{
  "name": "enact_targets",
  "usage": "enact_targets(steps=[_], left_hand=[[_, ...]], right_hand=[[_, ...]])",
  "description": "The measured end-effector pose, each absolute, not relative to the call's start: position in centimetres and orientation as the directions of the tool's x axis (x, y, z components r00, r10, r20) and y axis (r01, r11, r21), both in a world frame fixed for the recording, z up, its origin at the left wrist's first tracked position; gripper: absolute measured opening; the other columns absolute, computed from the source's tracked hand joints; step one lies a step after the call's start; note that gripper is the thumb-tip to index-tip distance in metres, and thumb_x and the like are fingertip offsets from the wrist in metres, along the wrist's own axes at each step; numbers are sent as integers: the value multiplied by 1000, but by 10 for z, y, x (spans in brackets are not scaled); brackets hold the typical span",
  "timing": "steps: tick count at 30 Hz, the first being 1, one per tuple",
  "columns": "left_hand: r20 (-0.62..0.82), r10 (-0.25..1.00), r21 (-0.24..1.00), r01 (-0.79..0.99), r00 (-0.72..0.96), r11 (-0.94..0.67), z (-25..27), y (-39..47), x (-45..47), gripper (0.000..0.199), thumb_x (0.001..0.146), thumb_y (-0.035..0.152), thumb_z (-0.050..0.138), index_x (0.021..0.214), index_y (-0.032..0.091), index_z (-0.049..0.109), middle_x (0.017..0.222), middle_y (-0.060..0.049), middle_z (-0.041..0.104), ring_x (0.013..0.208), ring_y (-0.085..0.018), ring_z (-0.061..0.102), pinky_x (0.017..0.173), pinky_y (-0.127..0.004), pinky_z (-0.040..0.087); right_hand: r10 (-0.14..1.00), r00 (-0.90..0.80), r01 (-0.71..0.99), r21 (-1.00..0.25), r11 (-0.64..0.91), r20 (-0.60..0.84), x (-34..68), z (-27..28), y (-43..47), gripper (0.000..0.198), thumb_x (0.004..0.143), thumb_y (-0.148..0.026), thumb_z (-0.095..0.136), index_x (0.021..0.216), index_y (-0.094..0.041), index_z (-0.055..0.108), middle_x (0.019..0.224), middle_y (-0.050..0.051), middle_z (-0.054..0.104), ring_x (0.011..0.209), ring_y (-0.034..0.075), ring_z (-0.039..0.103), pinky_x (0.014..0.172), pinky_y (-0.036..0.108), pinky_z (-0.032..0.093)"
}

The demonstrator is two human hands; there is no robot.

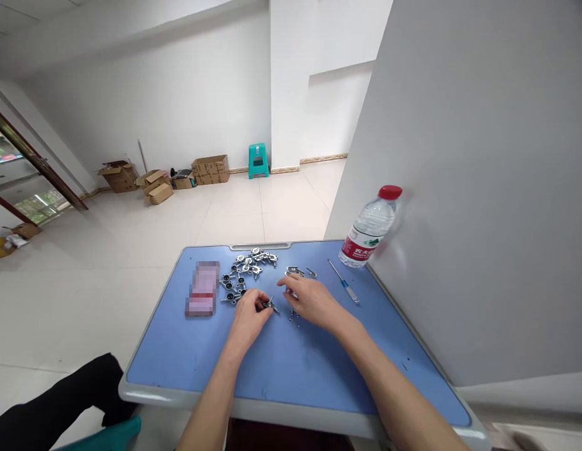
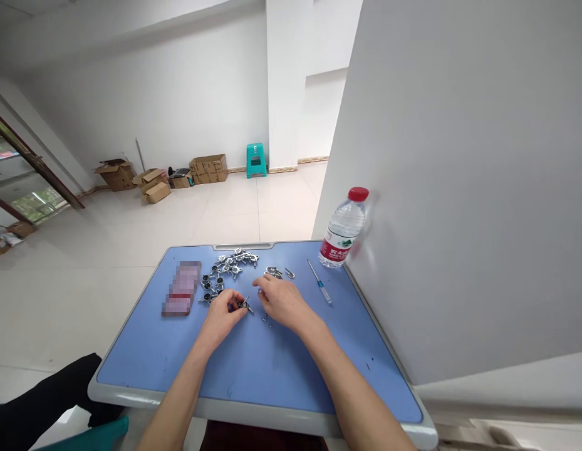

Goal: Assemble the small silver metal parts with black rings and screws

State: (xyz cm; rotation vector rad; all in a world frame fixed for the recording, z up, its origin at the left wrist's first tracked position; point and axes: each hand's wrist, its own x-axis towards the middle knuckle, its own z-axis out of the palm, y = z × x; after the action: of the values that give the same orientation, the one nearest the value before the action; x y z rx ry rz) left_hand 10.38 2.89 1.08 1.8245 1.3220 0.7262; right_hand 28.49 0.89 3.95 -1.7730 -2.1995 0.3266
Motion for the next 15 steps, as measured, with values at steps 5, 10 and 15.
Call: enact_targets(steps=[5, 10, 15], left_hand=[[4, 949, 845, 506, 314, -171, 10, 30, 102, 12, 72, 14, 62, 83, 17, 63, 81, 1, 61, 72, -13, 56, 71, -27, 44], [-20, 948, 845, 512, 317, -154, 13, 29, 102, 17, 71, 11, 62, 86, 18, 63, 75, 3, 59, 69, -13, 56, 70, -26, 44], [-30, 951, 844, 517, 308, -141, 16, 28, 102, 16, 70, 9, 62, 83, 18, 64, 74, 3, 60, 68, -13, 56, 70, -26, 44]], right_hand=[[952, -298, 882, -362, 301, 67, 269, 34, 6, 32, 91, -12, 47, 117, -20, 62, 106, 6, 67, 85, 17, 64, 67, 26, 37], [959, -269, 876, -391, 283, 91, 269, 33, 6, 28, 91, -11, 47, 112, -19, 63, 104, 7, 67, 84, 16, 64, 68, 26, 38], [967, -207, 864, -436, 252, 150, 272, 33, 7, 22, 93, -14, 46, 106, -18, 64, 102, 7, 68, 84, 17, 63, 70, 26, 40]])
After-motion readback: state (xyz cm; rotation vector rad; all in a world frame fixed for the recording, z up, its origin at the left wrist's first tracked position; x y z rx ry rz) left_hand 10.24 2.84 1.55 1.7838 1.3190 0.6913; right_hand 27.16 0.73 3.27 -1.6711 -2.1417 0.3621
